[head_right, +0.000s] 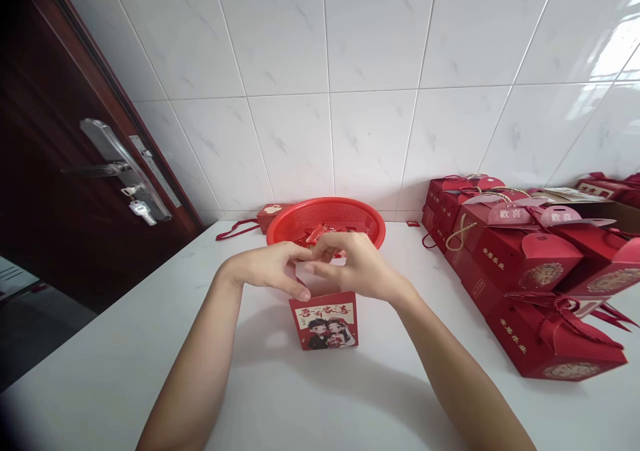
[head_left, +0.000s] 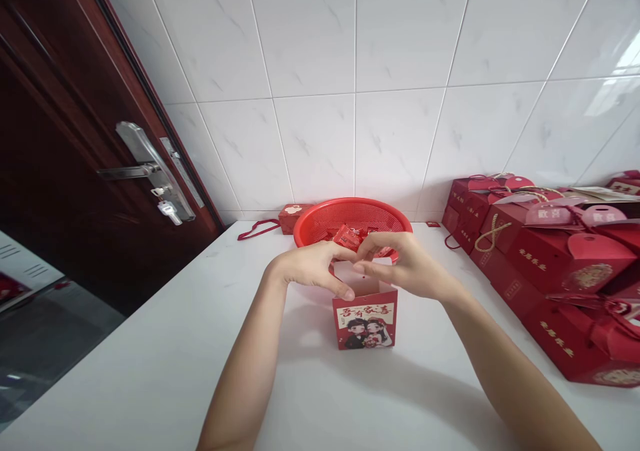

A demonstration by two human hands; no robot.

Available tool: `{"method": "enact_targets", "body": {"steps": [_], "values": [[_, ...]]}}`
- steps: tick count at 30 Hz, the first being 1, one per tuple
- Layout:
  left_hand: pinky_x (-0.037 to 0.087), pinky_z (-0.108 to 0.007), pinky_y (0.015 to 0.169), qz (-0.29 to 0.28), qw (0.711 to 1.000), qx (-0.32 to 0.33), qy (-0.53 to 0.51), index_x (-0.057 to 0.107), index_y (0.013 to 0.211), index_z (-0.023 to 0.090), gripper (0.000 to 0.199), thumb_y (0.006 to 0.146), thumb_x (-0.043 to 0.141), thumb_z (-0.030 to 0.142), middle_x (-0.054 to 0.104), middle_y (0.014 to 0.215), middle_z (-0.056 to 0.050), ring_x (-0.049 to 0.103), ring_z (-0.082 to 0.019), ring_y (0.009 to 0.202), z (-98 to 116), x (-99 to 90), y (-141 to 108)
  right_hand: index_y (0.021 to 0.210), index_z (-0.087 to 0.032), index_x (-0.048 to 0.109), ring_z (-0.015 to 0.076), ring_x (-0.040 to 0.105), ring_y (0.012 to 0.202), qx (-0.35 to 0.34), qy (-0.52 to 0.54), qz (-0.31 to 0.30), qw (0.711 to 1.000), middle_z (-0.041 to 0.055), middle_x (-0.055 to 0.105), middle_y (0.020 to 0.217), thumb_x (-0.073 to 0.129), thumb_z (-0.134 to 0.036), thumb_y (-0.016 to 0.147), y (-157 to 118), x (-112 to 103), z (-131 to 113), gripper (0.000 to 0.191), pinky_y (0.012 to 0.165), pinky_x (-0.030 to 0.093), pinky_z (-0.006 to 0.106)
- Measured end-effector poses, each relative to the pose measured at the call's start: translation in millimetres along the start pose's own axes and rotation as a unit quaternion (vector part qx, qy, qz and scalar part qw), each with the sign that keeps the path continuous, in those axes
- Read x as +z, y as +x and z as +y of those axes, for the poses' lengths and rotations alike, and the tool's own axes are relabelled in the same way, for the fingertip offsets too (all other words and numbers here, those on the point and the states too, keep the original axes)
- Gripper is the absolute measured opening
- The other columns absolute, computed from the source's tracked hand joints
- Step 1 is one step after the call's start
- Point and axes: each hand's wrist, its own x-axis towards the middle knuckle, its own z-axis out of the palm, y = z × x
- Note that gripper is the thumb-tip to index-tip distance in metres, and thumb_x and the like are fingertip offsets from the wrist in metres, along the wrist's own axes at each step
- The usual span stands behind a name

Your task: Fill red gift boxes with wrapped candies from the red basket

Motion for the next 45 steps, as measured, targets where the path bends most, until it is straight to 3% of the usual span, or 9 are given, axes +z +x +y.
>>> {"method": "enact_targets", "body": {"steps": [4, 9, 14, 19, 26, 32, 36, 42, 45], "values": [[0.049, -0.029, 0.086, 0.047, 0.998, 0.038, -0.035, 0.074, 0.113, 0.027, 0.038, 0.076, 0.077, 0.036, 0.073, 0.117, -0.003, 0.065, -0.025, 0.109, -6, -6.3, 1, 0.074, -0.021, 0.069, 0.0194, 0.065, 0.073, 0.012, 0.007, 0.108, 0.994, 0.0047, 0.072, 0.077, 0.068, -0.045, 0.086, -3, -19, -4, 0.027, 0.066, 0.05, 0.031], [0.051, -0.034, 0.09, 0.256, 0.96, 0.031, -0.111, 0.074, 0.103, 0.018, 0.035, 0.081, 0.067, 0.043, 0.074, 0.111, -0.01, 0.067, -0.025, 0.104, -48, -10.9, 21, 0.073, -0.019, 0.067, 0.0196, 0.064, 0.07, 0.039, 0.085, 0.179, 0.979, 0.0058, 0.071, 0.075, 0.072, -0.052, 0.081, -3, -31, 4, 0.035, 0.065, 0.05, 0.031], [0.05, -0.031, 0.079, 0.165, 0.971, -0.164, 0.058, 0.077, 0.092, 0.02, 0.028, 0.066, 0.072, 0.03, 0.076, 0.099, -0.007, 0.067, -0.027, 0.095, -81, -11.2, 45, 0.071, -0.018, 0.067, 0.0175, 0.061, 0.069, 0.046, 0.099, 0.159, 0.981, 0.0046, 0.068, 0.072, 0.074, -0.053, 0.078, 1, -32, 12, 0.036, 0.064, 0.047, 0.029], [0.048, -0.03, 0.07, 0.078, 0.97, -0.203, 0.109, 0.073, 0.068, 0.022, 0.023, 0.046, 0.079, 0.023, 0.073, 0.079, -0.003, 0.066, -0.027, 0.083, -87, -11.8, 73, 0.073, -0.018, 0.067, 0.0189, 0.062, 0.072, 0.05, 0.096, 0.134, 0.985, 0.0062, 0.07, 0.076, 0.071, -0.051, 0.08, 1, -31, 13, 0.034, 0.068, 0.049, 0.031], [0.048, -0.032, 0.064, 0.072, 0.955, -0.252, 0.141, 0.062, 0.052, 0.021, 0.022, 0.037, 0.076, 0.011, 0.068, 0.061, -0.005, 0.064, -0.026, 0.069, -104, -1.4, 98, 0.074, -0.018, 0.068, 0.0185, 0.062, 0.071, 0.052, 0.079, 0.119, 0.988, 0.005, 0.069, 0.075, 0.07, -0.051, 0.081, -1, -34, 14, 0.033, 0.065, 0.049, 0.03], [0.049, -0.033, 0.07, 0.13, 0.962, -0.215, 0.103, 0.065, 0.054, 0.02, 0.014, 0.048, 0.069, 0.008, 0.067, 0.06, -0.004, 0.064, -0.025, 0.067, -101, 1.7, 81, 0.076, -0.018, 0.069, 0.0185, 0.064, 0.072, 0.053, 0.097, 0.114, 0.987, 0.0055, 0.07, 0.076, 0.07, -0.048, 0.082, -3, -38, 12, 0.031, 0.068, 0.05, 0.03], [0.051, -0.033, 0.073, 0.222, 0.96, -0.167, 0.029, 0.075, 0.082, 0.017, 0.016, 0.068, 0.066, 0.019, 0.071, 0.07, -0.007, 0.067, -0.024, 0.071, -96, 3.0, 73, 0.077, -0.017, 0.068, 0.0201, 0.066, 0.074, 0.061, 0.101, 0.116, 0.986, 0.0065, 0.071, 0.077, 0.071, -0.05, 0.081, -3, -40, 13, 0.033, 0.067, 0.051, 0.03], [0.053, -0.031, 0.085, 0.296, 0.95, -0.054, -0.077, 0.07, 0.111, 0.013, 0.036, 0.081, 0.063, 0.032, 0.074, 0.106, -0.012, 0.068, -0.021, 0.093, -89, 4.2, 71, 0.076, -0.017, 0.067, 0.0188, 0.065, 0.072, 0.065, 0.096, 0.11, 0.987, 0.0056, 0.07, 0.075, 0.069, -0.048, 0.082, 2, -37, 21, 0.032, 0.066, 0.05, 0.03], [0.052, -0.034, 0.089, 0.318, 0.935, 0.035, -0.155, 0.07, 0.113, 0.013, 0.042, 0.079, 0.069, 0.037, 0.074, 0.106, -0.012, 0.068, -0.022, 0.093, -83, 4.8, 73, 0.08, -0.018, 0.067, 0.0187, 0.065, 0.073, 0.069, 0.062, 0.131, 0.987, 0.0053, 0.071, 0.079, 0.068, -0.046, 0.081, 7, -32, 29, 0.028, 0.067, 0.05, 0.03]]}}
